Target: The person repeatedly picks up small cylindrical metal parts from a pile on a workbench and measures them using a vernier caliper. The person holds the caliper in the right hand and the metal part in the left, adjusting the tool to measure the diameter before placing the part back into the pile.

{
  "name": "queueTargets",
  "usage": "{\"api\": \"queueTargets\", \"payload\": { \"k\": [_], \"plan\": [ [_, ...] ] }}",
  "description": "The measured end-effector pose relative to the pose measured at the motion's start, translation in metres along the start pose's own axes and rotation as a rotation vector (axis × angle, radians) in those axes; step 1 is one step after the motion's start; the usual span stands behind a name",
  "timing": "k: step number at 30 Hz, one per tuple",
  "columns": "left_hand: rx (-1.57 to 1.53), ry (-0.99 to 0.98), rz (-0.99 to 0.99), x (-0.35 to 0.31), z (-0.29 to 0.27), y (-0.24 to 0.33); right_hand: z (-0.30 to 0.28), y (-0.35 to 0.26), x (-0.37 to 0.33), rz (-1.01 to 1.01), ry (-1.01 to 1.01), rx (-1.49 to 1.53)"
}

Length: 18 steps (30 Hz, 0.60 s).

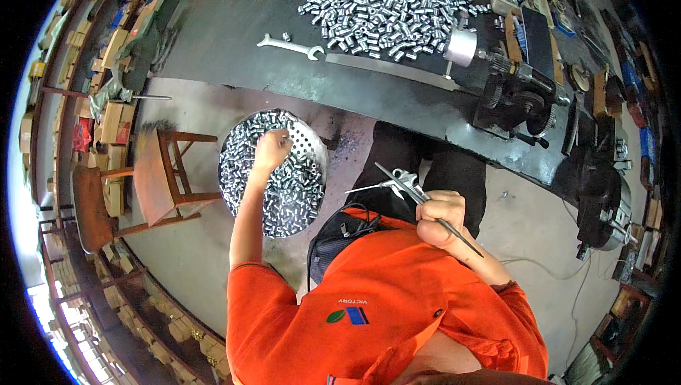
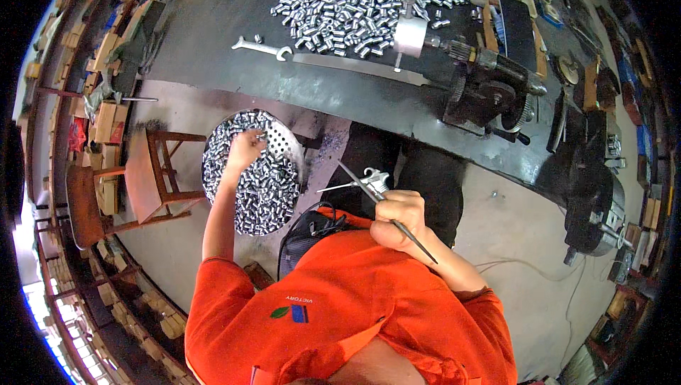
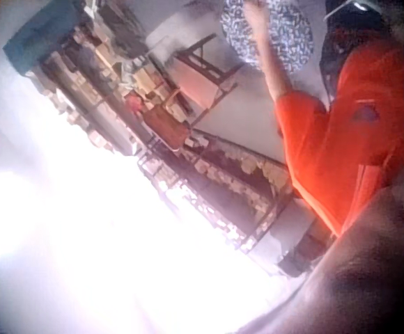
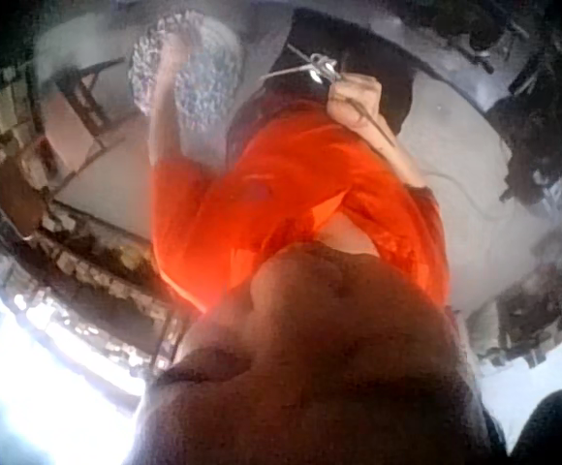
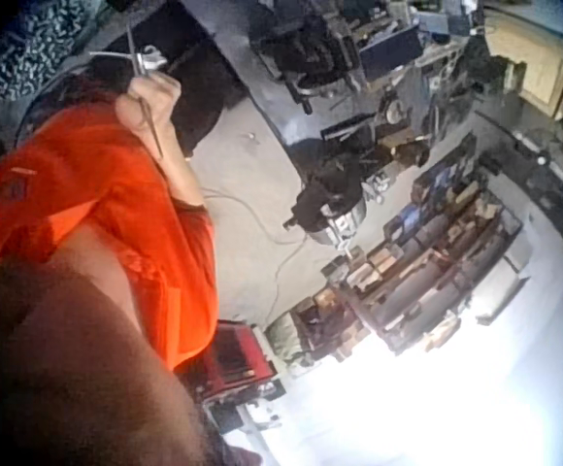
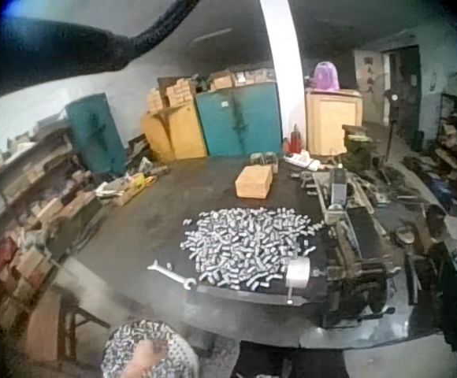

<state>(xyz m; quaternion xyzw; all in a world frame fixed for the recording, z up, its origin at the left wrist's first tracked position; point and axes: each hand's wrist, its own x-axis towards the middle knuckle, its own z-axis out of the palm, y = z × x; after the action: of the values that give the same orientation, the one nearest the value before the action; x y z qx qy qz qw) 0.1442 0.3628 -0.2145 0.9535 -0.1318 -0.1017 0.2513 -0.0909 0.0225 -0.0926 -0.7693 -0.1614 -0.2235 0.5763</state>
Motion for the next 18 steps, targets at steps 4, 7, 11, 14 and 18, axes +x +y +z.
{"api": "queueTargets", "payload": {
  "k": [4, 7, 11, 14, 18],
  "plan": [
    [0.305, -0.073, -0.161, -0.014, 0.038, -0.03, 0.002, 0.003, -0.001, 0.004, -0.013, -0.028],
    [0.479, -0.099, -0.144, -0.007, 0.061, -0.043, 0.002, 0.001, -0.001, 0.025, -0.014, -0.035],
    [0.613, -0.211, -0.1, -0.003, 0.05, -0.015, 0.003, -0.002, 0.0, 0.052, -0.016, -0.026],
    [0.608, -0.236, -0.09, -0.005, 0.045, -0.018, 0.004, -0.002, -0.002, 0.073, -0.012, -0.022],
    [0.43, -0.053, -0.082, -0.024, 0.027, -0.004, 0.005, 0.002, -0.004, 0.063, -0.025, -0.036]
  ]
}}
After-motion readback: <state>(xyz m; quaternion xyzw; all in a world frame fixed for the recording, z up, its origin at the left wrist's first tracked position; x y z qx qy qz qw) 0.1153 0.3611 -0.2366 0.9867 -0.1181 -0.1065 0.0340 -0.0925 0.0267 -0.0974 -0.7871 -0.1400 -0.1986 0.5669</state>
